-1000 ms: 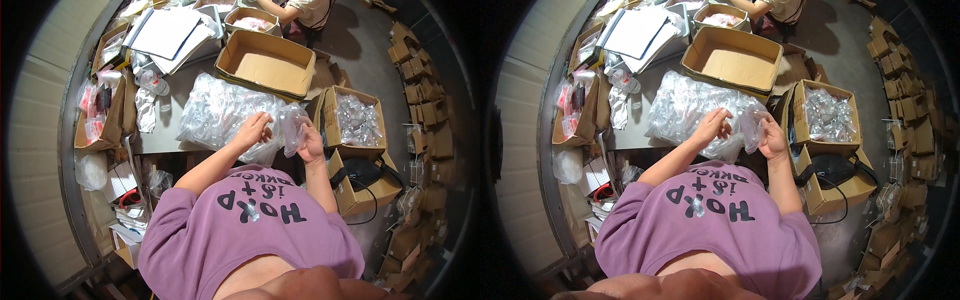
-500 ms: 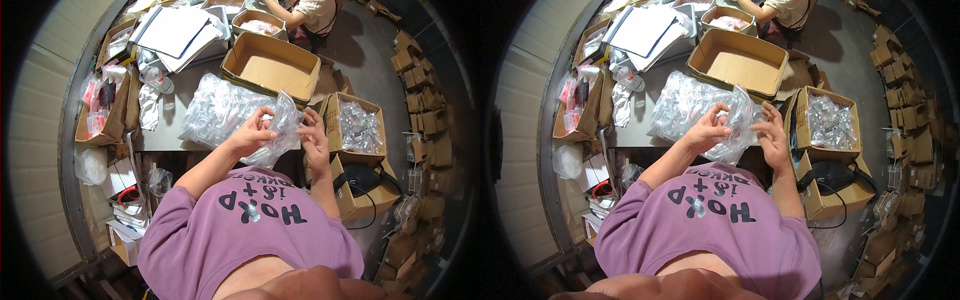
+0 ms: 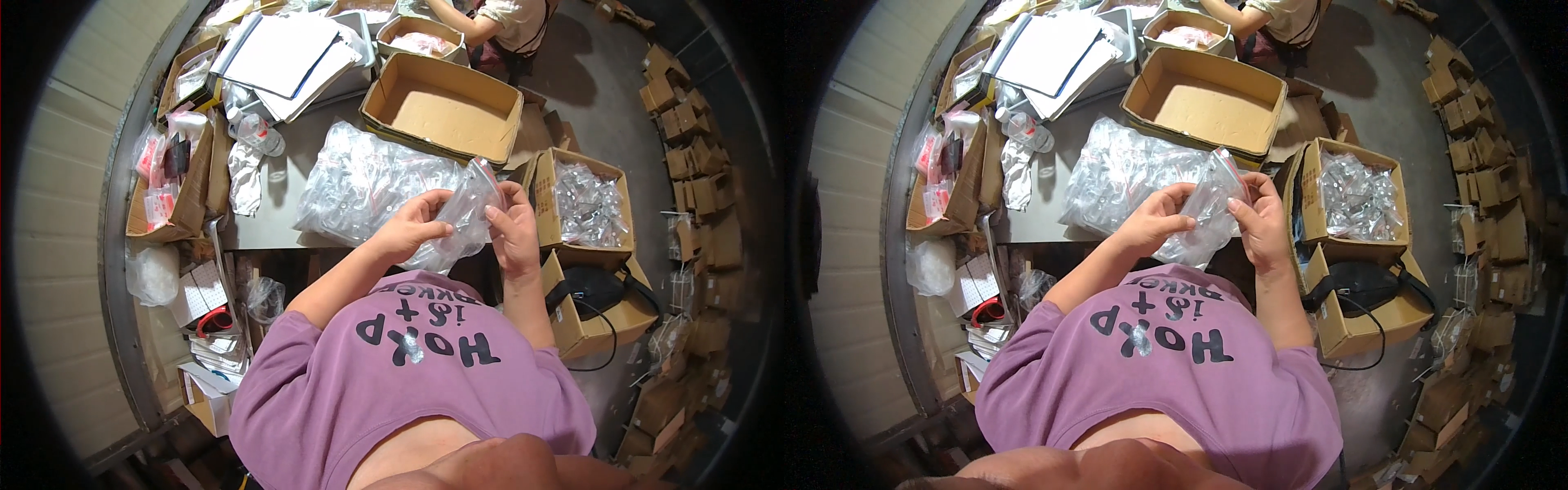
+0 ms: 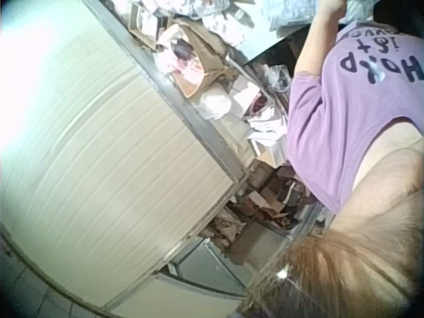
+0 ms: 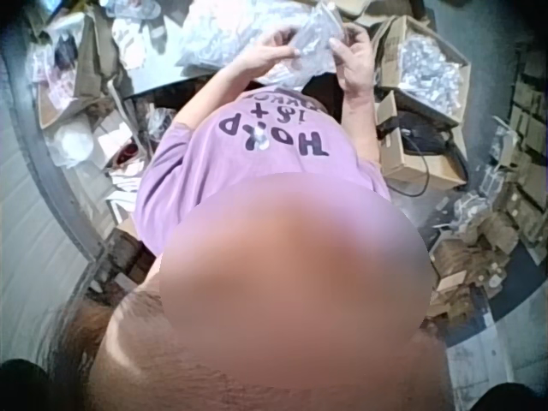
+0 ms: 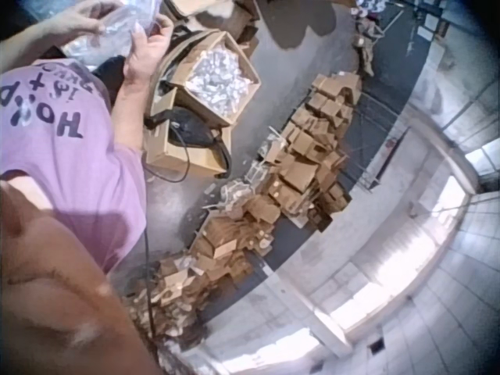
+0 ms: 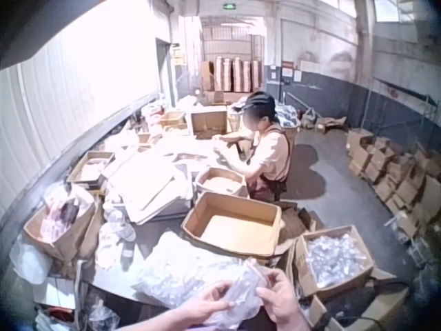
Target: The person picks up metal parts and places them into plastic bags by hand. They use a digital caliper to measure one of the parts before placing it in a bag and then into a box.
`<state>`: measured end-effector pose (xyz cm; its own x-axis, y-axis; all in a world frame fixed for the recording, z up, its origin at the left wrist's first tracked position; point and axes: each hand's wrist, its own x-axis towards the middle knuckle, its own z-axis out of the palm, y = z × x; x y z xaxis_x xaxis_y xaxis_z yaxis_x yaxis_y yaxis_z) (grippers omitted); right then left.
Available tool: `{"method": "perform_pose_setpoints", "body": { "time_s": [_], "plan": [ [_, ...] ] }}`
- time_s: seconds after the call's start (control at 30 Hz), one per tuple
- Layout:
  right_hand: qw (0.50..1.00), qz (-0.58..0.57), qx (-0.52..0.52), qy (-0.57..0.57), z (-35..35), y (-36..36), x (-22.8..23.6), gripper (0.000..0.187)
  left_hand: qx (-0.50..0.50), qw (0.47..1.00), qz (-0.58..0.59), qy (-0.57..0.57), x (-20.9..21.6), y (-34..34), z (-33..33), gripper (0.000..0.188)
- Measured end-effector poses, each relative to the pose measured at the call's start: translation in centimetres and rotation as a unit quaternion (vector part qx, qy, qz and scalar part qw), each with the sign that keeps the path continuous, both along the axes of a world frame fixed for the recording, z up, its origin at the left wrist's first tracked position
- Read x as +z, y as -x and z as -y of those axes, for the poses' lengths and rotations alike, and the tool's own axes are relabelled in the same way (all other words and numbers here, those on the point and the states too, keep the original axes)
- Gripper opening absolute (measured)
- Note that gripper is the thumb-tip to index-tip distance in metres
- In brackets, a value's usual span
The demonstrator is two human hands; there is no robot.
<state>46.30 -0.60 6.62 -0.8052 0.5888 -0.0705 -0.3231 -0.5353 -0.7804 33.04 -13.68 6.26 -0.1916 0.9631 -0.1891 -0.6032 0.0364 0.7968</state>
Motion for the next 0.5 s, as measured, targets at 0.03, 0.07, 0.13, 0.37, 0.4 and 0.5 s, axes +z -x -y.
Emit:
{"method": "perform_pose_setpoints", "body": {
  "time_s": [0.03,0.07,0.13,0.37,0.4,0.5],
  "plan": [
    [1.000,0.000,-0.001,0.001,-0.3,-0.2,-0.1,0.035,-0.001,1.000,0.000,0.001,-0.1,0.0,0.0,0.047],
    [1.000,-0.005,-0.001,0.008,-0.6,-0.4,-0.2,0.035,0.013,1.000,-0.004,-0.011,-0.3,0.0,0.0,0.046],
    [1.000,-0.015,-0.010,0.014,-0.8,-0.5,-0.1,0.033,0.026,0.999,-0.008,-0.023,-0.6,0.1,0.1,0.044],
    [0.993,-0.040,-0.111,0.009,-2.3,-0.6,-1.3,0.027,0.020,1.000,0.009,0.011,-0.9,0.9,0.1,0.029],
    [0.993,-0.047,-0.103,0.018,-2.2,-0.4,-1.4,0.035,0.040,0.999,0.030,0.021,-0.7,0.8,0.0,0.027],
    [0.992,-0.020,0.045,0.117,-0.7,0.1,0.2,0.052,0.065,0.996,0.048,0.027,-1.1,0.7,-0.2,0.026]
  ]
}}
